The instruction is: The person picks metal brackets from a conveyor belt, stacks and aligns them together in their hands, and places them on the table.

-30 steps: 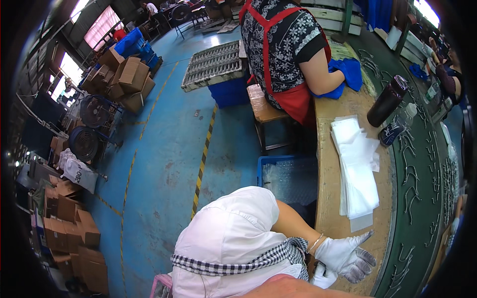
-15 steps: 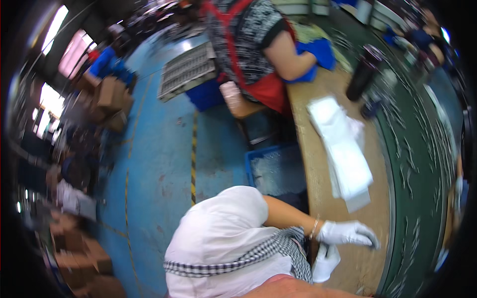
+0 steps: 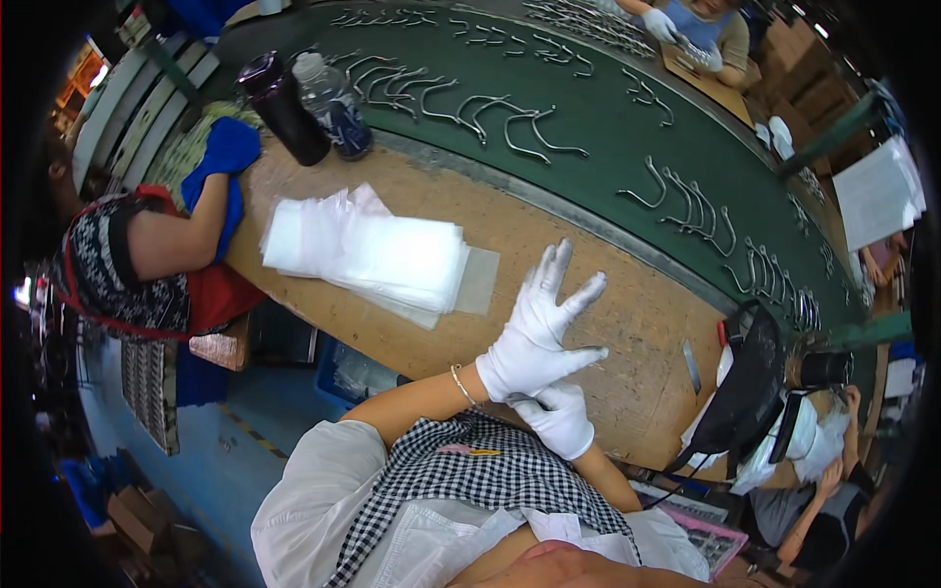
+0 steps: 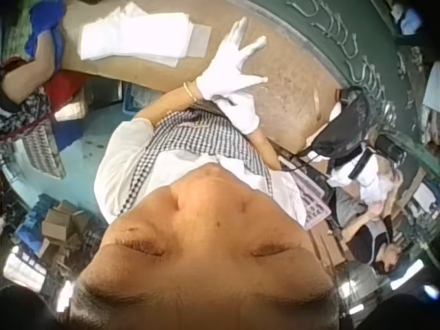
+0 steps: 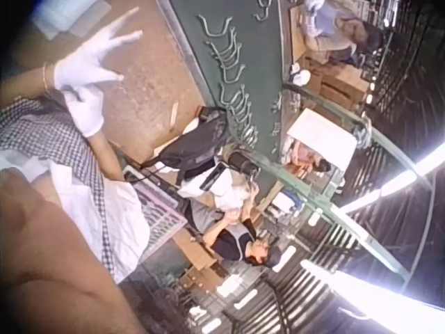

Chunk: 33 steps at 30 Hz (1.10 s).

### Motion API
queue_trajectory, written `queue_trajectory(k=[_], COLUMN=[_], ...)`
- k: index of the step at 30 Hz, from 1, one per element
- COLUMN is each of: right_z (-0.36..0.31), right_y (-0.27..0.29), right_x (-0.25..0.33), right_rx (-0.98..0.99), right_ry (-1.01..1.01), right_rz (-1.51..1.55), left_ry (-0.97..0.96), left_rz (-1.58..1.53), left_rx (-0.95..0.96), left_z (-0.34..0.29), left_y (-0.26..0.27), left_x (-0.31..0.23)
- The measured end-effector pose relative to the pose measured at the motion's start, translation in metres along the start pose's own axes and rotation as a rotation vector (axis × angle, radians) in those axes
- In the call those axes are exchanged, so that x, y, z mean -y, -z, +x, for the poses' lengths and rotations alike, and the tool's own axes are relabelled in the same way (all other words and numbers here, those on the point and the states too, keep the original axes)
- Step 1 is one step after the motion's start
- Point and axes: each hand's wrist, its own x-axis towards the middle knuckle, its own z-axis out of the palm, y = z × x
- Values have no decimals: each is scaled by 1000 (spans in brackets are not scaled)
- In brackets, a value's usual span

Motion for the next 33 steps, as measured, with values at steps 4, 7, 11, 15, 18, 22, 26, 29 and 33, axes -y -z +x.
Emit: queue_trajectory(k=[4, 7, 11, 15, 18, 22, 26, 29, 33], right_z=[13, 45, 112, 202, 261, 306, 333, 353, 388], right_y=[3, 16, 65, 113, 127, 98, 81, 65, 75], right_x=[4, 0, 10, -33, -78, -69, -68, -66, -64], right_rx=[33, 33, 129, -300, -300, -147, 54, 179, 477], right_ry=[133, 204, -72, -83, -73, -330, -435, -366, -374], right_rz=[-150, -321, -366, -564, -766, -982, -1012, -986, -893], left_ry=[27, 52, 287, 392, 493, 577, 502, 514, 482], left_rz=[-9, -25, -341, -612, -612, -535, -495, -494, -481], left_rx=[128, 65, -104, 8, 155, 207, 218, 218, 227], left_z=[22, 39, 44, 38, 39, 37, 40, 40, 46], left_y=[5, 14, 37, 33, 27, 41, 42, 42, 30], left_x=[-2, 13, 46, 64, 70, 67, 71, 78, 77])
